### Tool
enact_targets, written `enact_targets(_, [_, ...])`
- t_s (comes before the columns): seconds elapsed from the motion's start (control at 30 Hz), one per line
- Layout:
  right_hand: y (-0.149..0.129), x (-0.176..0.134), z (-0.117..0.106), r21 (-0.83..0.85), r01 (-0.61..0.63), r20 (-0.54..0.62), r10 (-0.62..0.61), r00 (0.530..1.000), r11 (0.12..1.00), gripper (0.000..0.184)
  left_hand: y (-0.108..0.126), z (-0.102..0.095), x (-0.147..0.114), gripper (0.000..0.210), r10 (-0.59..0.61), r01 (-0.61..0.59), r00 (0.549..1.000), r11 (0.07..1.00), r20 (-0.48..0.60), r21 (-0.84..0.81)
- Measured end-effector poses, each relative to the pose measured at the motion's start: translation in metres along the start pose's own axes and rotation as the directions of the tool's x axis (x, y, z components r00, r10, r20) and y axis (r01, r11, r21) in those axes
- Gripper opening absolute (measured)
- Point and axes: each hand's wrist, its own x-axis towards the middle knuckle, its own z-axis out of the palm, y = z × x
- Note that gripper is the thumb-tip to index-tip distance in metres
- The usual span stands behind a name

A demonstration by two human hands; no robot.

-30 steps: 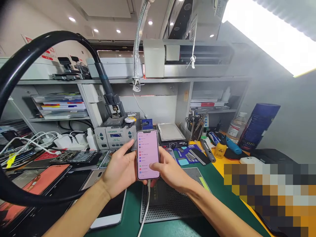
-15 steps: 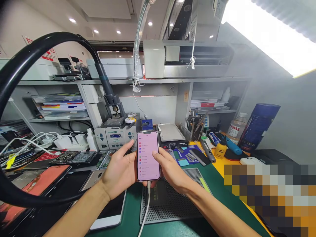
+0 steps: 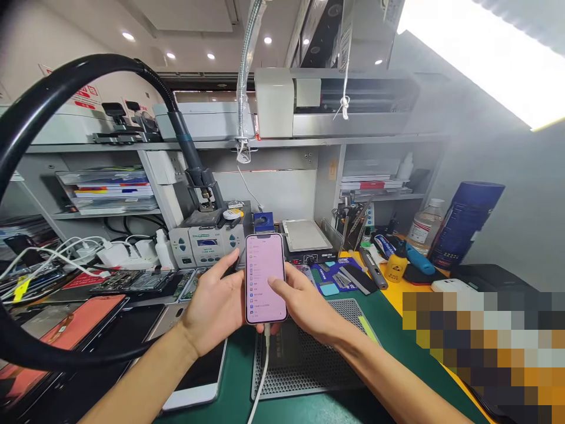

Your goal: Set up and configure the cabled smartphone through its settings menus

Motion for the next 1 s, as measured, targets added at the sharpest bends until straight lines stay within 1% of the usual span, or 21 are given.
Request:
enact_targets(0.03, [0.0002, 0.0001, -0.0001, -0.005, -0.002, 0.008, 0.002, 1.0, 1.0, 0.029, 0.0001, 0.0, 0.0002, 0.069, 0.002, -0.002, 1.0, 1.0, 0.003, 0.0])
enact_targets(0.07, [-0.0002, -0.0002, 0.0, -0.009, -0.003, 0.026, 0.003, 1.0, 1.0, 0.033, 0.0002, 0.0001, 0.0004, 0.069, 0.004, -0.004, 1.0, 1.0, 0.006, 0.0])
enact_targets(0.17, [-0.0037, -0.0022, 0.0003, -0.007, 0.008, 0.082, -0.008, 0.997, 1.0, 0.057, 0.0004, 0.001, 0.0005, 0.07, 0.01, -0.01, 1.0, 1.0, 0.018, -0.002])
enact_targets(0.2, [-0.0051, -0.0028, 0.0006, -0.004, 0.01, 0.092, -0.01, 0.996, 1.0, 0.06, 0.0004, 0.0014, 0.0004, 0.071, 0.01, -0.01, 1.0, 1.0, 0.02, -0.002])
enact_targets(0.27, [-0.007, -0.0034, 0.0009, 0.0, 0.01, 0.09, -0.01, 0.996, 1.0, 0.055, 0.0001, 0.0017, 0.0001, 0.071, 0.006, -0.006, 1.0, 1.0, 0.025, -0.001])
enact_targets(0.4, [-0.0062, -0.002, 0.0007, 0.021, -0.003, 0.038, 0.002, 0.999, 1.0, 0.038, -0.0006, 0.0005, 0.0001, 0.072, 0.007, -0.008, 0.999, 1.0, 0.031, 0.009])
enact_targets(0.53, [-0.0048, -0.0013, 0.0009, 0.037, -0.01, 0.036, 0.008, 0.999, 0.999, 0.031, -0.0005, -0.0012, 0.0005, 0.073, 0.007, -0.007, 0.999, 1.0, 0.032, 0.018])
enact_targets(0.63, [-0.0068, -0.0024, 0.0023, 0.008, -0.003, 0.042, 0.002, 0.999, 1.0, 0.034, -0.0001, -0.0005, 0.0008, 0.073, 0.007, -0.007, 1.0, 1.0, 0.029, 0.013])
enact_targets(0.73, [-0.0094, -0.0035, 0.003, -0.023, -0.003, 0.064, 0.005, 0.998, 1.0, 0.043, 0.0, 0.0012, 0.0009, 0.071, 0.005, -0.005, 1.0, 1.0, 0.031, -0.008])
enact_targets(0.87, [-0.0088, -0.0035, 0.0018, -0.005, 0.011, 0.076, -0.011, 0.997, 1.0, 0.047, -0.0004, 0.0012, 0.0008, 0.068, 0.004, -0.003, 0.999, 1.0, 0.035, -0.025])
enact_targets(1.0, [-0.0054, -0.0025, 0.0005, -0.011, 0.015, 0.063, -0.014, 0.998, 1.0, 0.051, 0.0004, 0.0007, 0.0003, 0.071, -0.002, 0.003, 0.998, 1.0, 0.058, -0.016])
